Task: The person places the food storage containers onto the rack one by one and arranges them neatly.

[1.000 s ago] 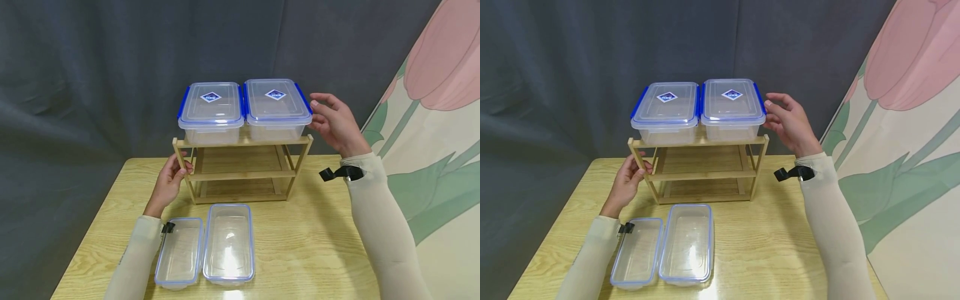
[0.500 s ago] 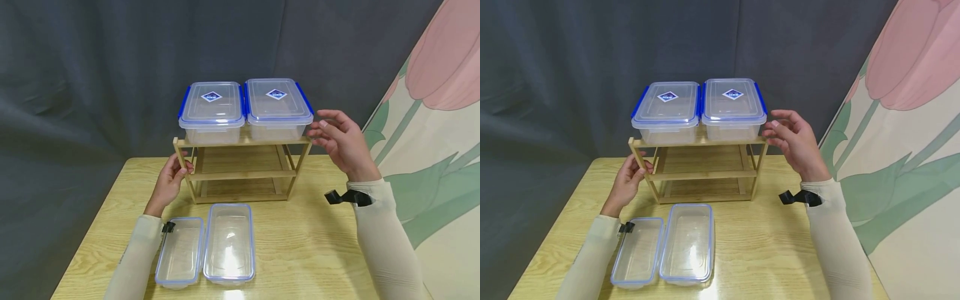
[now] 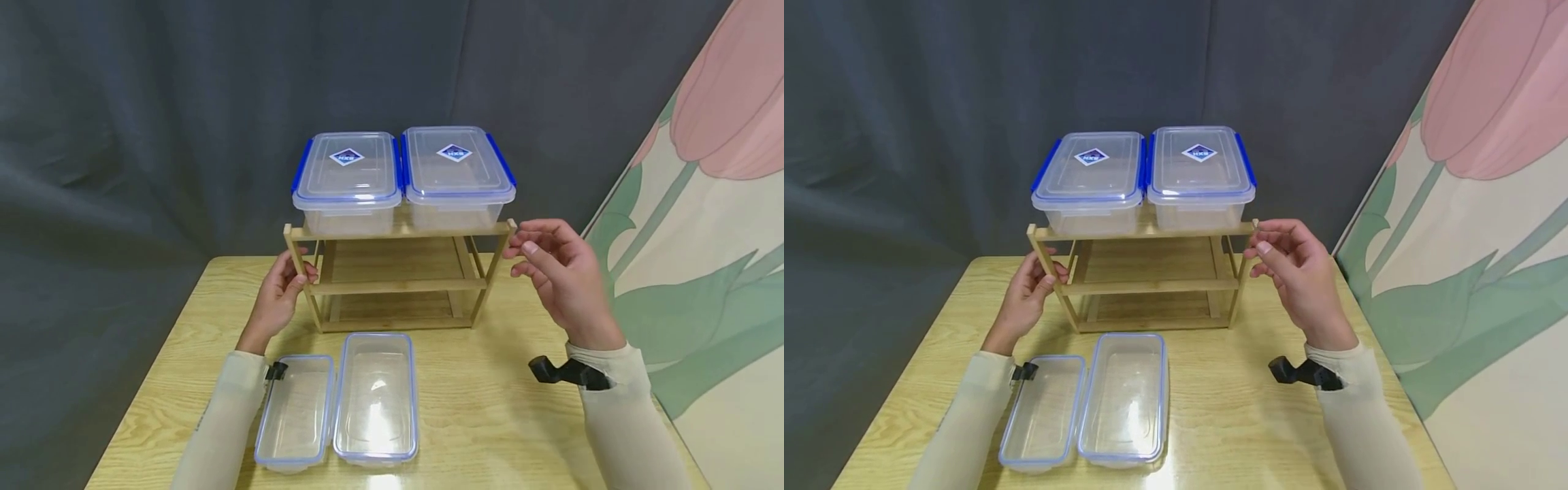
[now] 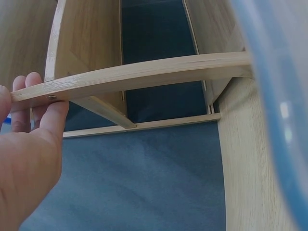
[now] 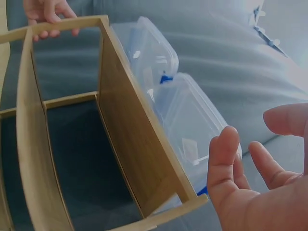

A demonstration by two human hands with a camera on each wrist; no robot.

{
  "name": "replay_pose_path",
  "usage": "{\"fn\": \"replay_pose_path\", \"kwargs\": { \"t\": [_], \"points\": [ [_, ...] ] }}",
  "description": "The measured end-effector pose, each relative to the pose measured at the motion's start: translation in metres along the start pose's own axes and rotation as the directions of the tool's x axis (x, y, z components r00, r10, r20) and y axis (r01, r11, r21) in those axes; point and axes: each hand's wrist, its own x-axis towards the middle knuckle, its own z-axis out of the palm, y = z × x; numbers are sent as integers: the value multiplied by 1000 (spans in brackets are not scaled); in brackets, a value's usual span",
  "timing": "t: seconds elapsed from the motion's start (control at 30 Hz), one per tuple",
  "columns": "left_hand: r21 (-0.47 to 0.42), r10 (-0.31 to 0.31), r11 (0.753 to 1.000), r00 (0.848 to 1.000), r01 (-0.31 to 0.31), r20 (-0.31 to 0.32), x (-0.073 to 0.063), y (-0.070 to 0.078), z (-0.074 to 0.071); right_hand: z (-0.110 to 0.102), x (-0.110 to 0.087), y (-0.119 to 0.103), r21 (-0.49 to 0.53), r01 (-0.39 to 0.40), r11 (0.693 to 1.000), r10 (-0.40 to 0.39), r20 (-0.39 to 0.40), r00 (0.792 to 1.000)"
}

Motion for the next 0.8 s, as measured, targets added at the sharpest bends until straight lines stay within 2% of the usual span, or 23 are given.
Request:
{"fn": "replay_pose_path", "kwargs": {
  "t": [0.23,0.37,0.6,0.8],
  "points": [
    [-1,8,1000,1000,-8,2,1,-1,-1,3,-20,12,-76,-13,997,22,115,993],
    [5,8,1000,1000,-8,4,0,-1,0,6,-31,20,-157,-50,986,68,109,992],
    [0,14,1000,1000,-14,1,0,2,1,8,-46,35,-285,-122,951,157,103,982],
    [-6,8,1000,1000,-8,-3,-1,2,1,5,-58,52,-335,-178,925,229,120,966]
  ]
}}
